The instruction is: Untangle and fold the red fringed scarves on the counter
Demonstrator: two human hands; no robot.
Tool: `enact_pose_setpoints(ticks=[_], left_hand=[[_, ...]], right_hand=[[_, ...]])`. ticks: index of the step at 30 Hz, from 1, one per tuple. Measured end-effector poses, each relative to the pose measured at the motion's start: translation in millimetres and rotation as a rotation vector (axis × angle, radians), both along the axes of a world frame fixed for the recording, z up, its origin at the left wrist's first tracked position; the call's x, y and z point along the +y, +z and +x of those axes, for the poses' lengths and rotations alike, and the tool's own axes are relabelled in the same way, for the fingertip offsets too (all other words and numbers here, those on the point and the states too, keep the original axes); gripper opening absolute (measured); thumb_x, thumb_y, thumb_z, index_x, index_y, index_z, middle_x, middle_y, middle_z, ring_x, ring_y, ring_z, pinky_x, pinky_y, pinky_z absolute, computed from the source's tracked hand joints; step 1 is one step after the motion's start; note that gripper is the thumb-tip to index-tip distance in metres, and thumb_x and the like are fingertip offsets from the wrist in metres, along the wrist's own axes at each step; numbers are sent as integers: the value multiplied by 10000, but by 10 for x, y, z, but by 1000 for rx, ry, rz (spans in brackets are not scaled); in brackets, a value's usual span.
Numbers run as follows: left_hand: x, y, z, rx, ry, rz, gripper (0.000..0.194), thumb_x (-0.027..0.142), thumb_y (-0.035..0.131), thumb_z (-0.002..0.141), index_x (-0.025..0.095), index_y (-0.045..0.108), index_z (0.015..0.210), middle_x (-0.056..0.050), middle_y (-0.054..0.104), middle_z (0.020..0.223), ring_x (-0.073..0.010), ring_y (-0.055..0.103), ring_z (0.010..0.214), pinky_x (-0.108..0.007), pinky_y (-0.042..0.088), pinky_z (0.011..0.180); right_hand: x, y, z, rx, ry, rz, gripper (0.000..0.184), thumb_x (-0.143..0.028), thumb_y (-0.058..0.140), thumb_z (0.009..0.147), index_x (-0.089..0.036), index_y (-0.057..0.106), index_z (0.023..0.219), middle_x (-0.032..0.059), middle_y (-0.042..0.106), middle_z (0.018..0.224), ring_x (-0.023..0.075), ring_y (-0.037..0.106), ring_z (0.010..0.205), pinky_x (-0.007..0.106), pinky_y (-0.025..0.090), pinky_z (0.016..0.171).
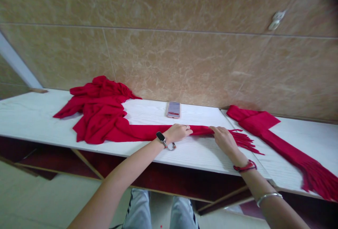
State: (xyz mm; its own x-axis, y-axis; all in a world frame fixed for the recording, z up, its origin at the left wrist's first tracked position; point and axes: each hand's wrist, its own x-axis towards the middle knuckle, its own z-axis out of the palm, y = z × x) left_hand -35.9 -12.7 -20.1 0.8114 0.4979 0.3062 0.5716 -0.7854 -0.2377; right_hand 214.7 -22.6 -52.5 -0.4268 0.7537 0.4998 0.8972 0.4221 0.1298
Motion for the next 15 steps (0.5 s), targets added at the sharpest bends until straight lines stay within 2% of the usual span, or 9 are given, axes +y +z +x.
enact_pose_setpoints(ticks=[6, 12, 15], left_hand=[[32, -1, -23, -38, 8, -19, 161, 268, 455, 883, 191, 592, 917, -34, 625, 902, -146, 602, 755, -220, 404, 554], [80, 8, -92, -141, -46, -184, 292, 386, 422, 888, 187, 595, 1013, -37, 634, 951, -153, 594, 853, -234, 443, 702], [104, 71, -216, -141, -70, -257, 310, 386, 506, 838, 184, 589, 1058, -50, 615, 1028, -164, 579, 912, -250, 431, 803]], right_hand=[[1, 35, 32, 34, -12, -56, 294, -73, 384, 775, -125, 610, 956, 119, 651, 853, 233, 570, 819, 340, 430, 750], [-4, 32, 149, 331, 84, -208, 210, -235, 499, 781, -173, 634, 931, 80, 663, 943, 216, 599, 883, 351, 468, 798], [-29, 64, 226, 376, 110, -265, 217, -265, 505, 785, -188, 641, 934, 71, 671, 947, 220, 608, 888, 369, 477, 806]])
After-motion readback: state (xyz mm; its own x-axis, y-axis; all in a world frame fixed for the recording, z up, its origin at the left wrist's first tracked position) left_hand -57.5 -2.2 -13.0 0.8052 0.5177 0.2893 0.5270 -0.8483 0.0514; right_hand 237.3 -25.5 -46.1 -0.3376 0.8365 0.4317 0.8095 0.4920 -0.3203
